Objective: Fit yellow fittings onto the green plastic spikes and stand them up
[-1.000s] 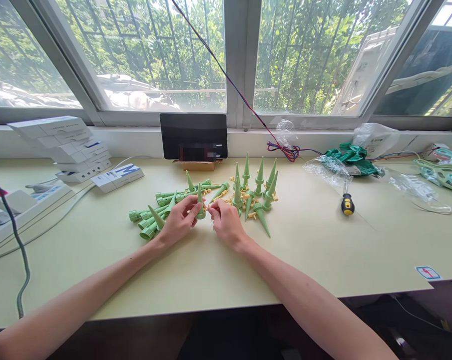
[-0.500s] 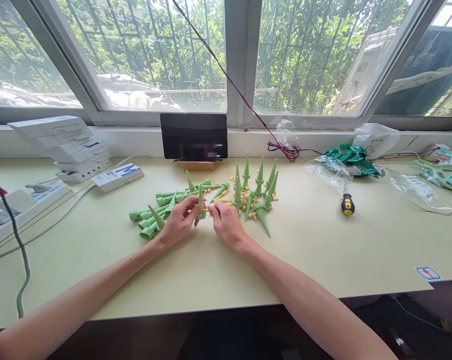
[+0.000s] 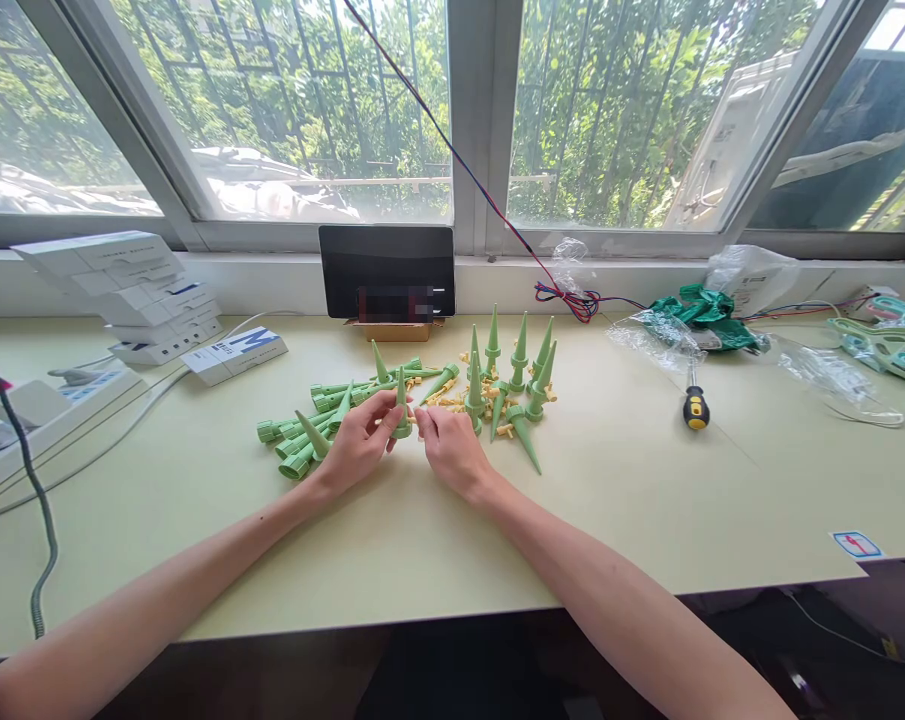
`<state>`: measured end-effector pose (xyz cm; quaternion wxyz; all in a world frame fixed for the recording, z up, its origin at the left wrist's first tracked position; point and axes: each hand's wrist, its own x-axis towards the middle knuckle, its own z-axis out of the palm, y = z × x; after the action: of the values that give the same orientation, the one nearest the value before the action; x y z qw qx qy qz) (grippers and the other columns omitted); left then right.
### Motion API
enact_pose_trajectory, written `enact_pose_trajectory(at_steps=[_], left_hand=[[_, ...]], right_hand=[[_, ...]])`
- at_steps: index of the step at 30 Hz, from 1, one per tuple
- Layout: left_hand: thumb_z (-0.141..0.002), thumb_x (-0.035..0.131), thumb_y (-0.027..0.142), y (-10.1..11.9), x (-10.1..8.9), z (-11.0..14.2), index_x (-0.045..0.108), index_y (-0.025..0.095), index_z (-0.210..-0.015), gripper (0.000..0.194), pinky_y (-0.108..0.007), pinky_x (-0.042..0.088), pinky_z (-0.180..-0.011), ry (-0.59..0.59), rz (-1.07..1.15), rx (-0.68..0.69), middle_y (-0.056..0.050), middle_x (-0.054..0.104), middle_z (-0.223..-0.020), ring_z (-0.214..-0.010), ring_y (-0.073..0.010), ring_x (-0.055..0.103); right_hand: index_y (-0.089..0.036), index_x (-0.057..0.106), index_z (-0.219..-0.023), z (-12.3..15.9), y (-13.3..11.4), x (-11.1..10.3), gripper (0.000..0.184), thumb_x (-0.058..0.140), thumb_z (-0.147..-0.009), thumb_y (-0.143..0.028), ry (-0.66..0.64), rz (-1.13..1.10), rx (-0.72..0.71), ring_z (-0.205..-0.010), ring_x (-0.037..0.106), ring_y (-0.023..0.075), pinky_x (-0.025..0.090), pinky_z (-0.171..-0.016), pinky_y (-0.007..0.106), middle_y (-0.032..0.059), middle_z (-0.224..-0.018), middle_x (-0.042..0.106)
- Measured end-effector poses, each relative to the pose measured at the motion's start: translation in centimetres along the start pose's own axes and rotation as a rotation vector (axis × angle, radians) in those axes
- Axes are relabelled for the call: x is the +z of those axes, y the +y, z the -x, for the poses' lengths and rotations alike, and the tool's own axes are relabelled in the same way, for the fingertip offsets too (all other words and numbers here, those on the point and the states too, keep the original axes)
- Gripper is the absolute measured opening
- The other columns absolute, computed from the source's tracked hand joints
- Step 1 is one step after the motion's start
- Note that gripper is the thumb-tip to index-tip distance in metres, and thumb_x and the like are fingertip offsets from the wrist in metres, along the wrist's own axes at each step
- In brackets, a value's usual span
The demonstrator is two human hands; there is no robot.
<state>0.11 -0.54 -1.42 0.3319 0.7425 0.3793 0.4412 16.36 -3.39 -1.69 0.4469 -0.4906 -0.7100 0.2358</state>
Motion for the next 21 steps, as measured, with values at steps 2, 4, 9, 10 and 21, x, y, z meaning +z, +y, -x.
enact_pose_trajectory(at_steps=[2,4,9,10,21], left_hand=[[-0.094,0.049,0.04,0.14,-0.06,-0.05,0.059,0.02,-0.096,0.022,-0.021,0.041,-0.048,0.023,-0.023,-0.018,0.0,0.057,-0.08,-0.057,-0.0091,0.047],[-0.094,0.05,0.04,0.25,-0.11,-0.07,0.059,0.02,-0.097,0.023,-0.021,0.039,-0.047,0.042,-0.031,-0.029,0.0,0.058,-0.08,-0.056,-0.0087,0.047],[-0.093,0.05,0.041,0.23,-0.07,-0.04,0.059,0.019,-0.097,0.024,-0.021,0.04,-0.047,0.05,-0.028,-0.039,-0.002,0.061,-0.084,-0.058,-0.0092,0.05],[-0.093,0.05,0.041,0.19,-0.05,-0.02,0.059,0.019,-0.097,0.024,-0.021,0.04,-0.047,0.048,-0.025,-0.04,-0.002,0.061,-0.084,-0.058,-0.0092,0.05],[-0.093,0.052,0.04,0.33,0.01,-0.06,0.06,0.019,-0.099,0.024,-0.026,0.056,-0.056,-0.008,0.07,0.01,-0.004,0.061,-0.09,-0.069,-0.013,0.056]], right_hand=[[-0.02,0.046,-0.067,0.05,0.04,0.04,0.038,0.037,-0.099,-0.04,0.002,0.008,0.004,-0.052,0.042,0.0115,0.032,-0.056,0.024,-0.0019,-0.058,0.051],[-0.02,0.049,-0.072,0.1,0.04,0.05,0.033,0.042,-0.097,-0.04,0.005,0.011,0.006,-0.054,0.044,0.0117,0.033,-0.056,0.024,-0.0014,-0.063,0.055],[-0.02,0.055,-0.084,0.08,0.02,0.05,0.023,0.046,-0.095,-0.037,-0.006,0.001,-0.034,-0.062,0.049,0.0128,0.037,-0.062,0.024,0.0006,-0.074,0.06],[-0.019,0.054,-0.08,0.07,0.02,0.06,0.024,0.045,-0.095,-0.036,-0.008,0.005,-0.04,-0.063,0.049,0.013,0.037,-0.063,0.024,0.0006,-0.074,0.059],[-0.02,0.042,-0.067,0.17,-0.29,-0.12,0.029,0.043,-0.094,-0.032,0.007,-0.002,-0.008,-0.056,0.038,0.0118,0.031,-0.056,0.025,-0.0024,-0.062,0.047]])
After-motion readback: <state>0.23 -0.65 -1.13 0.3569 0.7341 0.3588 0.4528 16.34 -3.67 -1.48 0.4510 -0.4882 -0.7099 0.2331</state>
